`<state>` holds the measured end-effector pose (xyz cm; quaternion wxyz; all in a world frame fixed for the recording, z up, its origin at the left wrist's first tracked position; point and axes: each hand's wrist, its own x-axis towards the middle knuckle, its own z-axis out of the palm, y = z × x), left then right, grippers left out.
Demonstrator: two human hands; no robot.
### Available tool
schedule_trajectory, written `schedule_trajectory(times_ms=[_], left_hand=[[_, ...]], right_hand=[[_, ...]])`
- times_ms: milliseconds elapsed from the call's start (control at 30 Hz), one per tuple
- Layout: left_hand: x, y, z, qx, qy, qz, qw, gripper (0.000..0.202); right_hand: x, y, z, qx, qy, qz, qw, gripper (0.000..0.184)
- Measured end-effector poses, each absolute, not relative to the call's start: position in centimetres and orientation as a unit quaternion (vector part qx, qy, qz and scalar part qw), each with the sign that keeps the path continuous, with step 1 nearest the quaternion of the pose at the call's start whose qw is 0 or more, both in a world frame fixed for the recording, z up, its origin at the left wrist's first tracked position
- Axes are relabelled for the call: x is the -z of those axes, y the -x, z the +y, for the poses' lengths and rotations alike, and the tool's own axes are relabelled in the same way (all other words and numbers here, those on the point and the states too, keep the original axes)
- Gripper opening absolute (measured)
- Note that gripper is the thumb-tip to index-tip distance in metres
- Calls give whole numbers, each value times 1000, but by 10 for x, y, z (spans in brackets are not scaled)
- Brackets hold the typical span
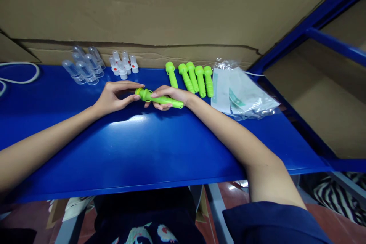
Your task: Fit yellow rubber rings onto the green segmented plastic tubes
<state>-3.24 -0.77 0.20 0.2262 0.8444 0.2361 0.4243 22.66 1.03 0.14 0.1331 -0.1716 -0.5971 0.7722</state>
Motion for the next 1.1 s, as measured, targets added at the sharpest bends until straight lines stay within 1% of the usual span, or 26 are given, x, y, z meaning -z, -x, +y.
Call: schedule_trajectory(times_ms=[300, 500, 600, 700, 833, 1000, 1100], left_hand=[[-1, 29, -10, -416, -836, 243, 262, 43], [-2, 28, -10, -404, -857, 243, 209, 35], [-1, 28, -9, -403, -863, 233, 197, 35], [0, 27, -9, -391, -862, 236, 219, 38], [1, 26, -10, -379, -848, 246, 277, 43], [4, 26, -8, -396, -830, 234, 315, 43], [4, 27, -8, -415, -815, 222, 339, 47]], right_hand=[[-2, -225, 8, -771, 183, -593, 143, 38], [-1, -223, 7, -772, 191, -588, 150, 37], [-2, -222, 5, -770, 195, -588, 154, 38], [-4, -220, 2, -766, 202, -589, 158, 38], [-5, -220, 1, -761, 211, -593, 157, 37], [-5, -221, 2, -758, 210, -599, 151, 38], [-4, -222, 4, -755, 203, -604, 154, 38]])
